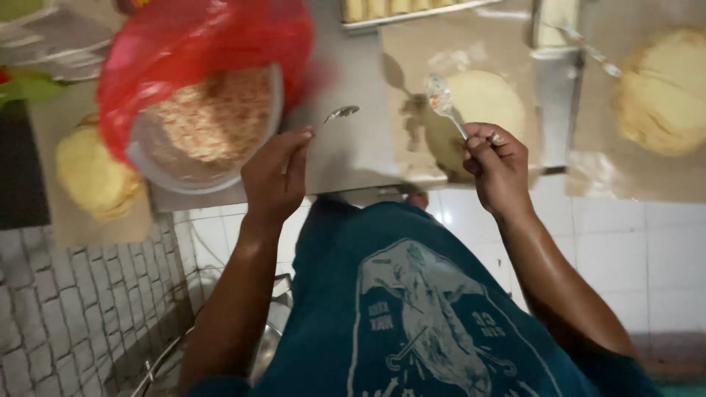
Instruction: The person repeatedly takes thin dough sheets, places a spoonful of filling on each, folds them into rolls, and places the finished rolls on a metal tray. The process is repeated multiple times throughout the clip.
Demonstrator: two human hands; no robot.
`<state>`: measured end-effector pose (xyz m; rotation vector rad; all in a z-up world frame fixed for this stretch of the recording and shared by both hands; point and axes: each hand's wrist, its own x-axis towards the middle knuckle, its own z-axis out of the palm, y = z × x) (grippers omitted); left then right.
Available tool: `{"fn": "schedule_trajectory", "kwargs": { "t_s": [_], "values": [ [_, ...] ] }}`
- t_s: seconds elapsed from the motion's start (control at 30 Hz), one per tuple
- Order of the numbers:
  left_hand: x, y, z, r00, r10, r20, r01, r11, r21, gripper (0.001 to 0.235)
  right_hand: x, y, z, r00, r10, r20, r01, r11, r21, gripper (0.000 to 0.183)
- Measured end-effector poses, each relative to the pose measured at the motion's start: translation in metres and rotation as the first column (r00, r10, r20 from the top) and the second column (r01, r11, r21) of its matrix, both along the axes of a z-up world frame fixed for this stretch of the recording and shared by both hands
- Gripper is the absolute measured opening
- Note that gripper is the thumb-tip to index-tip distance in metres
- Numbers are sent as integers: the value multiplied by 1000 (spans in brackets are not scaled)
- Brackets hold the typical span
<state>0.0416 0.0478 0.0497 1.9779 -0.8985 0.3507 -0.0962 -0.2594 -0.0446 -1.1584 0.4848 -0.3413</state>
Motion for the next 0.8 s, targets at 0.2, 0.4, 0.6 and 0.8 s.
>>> {"fn": "schedule_trajectory", "kwargs": {
  "t_s": [0.2, 0.4, 0.6, 0.8],
  "values": [
    [29, 135, -11, 948, 175, 264, -221, 963, 153, 16, 98, 116, 46, 915, 363, 176, -167, 737, -655, 29],
    [64, 229, -91, 946, 0, 323, -103, 949, 299, 24, 167, 234, 33, 859, 511, 28, -26, 99, -995, 11],
    [67, 217, -68, 993, -88, 81, 55, 938, 343, 68, 168, 281, 69, 926, 379, 9, 2, 20, -1000, 19],
    [87, 151, -13, 952, -299, 67, 287, 947, 146, 51, 78, 202, 39, 992, 38, -117, -122, 390, -913, 26]
  ]
}}
